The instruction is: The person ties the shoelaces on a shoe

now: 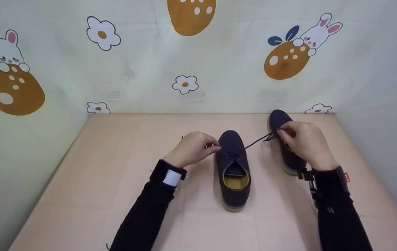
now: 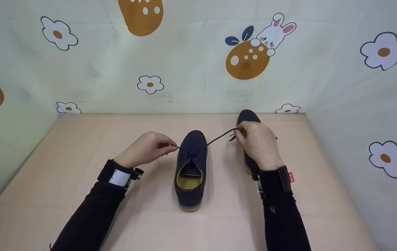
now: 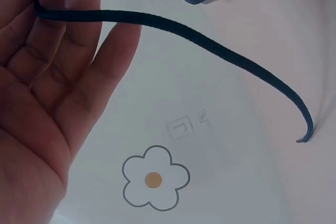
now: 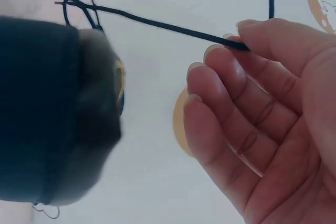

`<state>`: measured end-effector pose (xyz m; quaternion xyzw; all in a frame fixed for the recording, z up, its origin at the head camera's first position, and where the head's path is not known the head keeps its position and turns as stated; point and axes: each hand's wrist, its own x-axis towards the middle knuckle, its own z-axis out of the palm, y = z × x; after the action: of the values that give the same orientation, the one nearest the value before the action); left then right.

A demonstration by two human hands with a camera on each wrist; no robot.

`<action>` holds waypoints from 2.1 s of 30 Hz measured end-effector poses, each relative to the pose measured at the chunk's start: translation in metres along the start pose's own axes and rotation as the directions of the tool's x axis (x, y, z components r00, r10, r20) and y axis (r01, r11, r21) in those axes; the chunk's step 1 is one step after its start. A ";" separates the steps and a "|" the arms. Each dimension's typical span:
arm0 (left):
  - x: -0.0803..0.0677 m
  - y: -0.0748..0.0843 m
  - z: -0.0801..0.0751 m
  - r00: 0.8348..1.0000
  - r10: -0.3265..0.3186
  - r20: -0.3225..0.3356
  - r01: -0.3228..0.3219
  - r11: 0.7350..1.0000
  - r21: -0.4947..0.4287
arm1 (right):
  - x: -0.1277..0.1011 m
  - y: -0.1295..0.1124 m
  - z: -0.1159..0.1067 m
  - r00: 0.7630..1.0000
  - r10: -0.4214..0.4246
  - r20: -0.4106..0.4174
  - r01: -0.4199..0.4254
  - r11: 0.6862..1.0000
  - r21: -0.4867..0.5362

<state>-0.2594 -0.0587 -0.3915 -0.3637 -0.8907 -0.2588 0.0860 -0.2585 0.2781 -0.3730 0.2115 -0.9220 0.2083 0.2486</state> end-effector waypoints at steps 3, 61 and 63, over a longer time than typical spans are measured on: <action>0.000 0.002 0.000 1.000 -0.001 0.007 0.001 1.000 0.008 | 0.001 -0.006 -0.002 1.000 -0.019 -0.005 0.019 1.000 -0.013; 0.006 0.016 0.018 0.999 0.050 0.022 -0.051 0.997 0.065 | 0.003 -0.054 -0.002 0.977 0.050 0.207 -0.138 0.889 0.436; 0.006 0.016 0.018 0.999 0.044 0.020 -0.045 0.997 0.067 | 0.004 -0.053 -0.001 0.975 0.067 0.210 -0.165 0.853 0.496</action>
<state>-0.2520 -0.0365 -0.3984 -0.3829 -0.8912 -0.2235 0.0956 -0.2345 0.2337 -0.3549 0.2318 -0.8640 0.4390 0.0842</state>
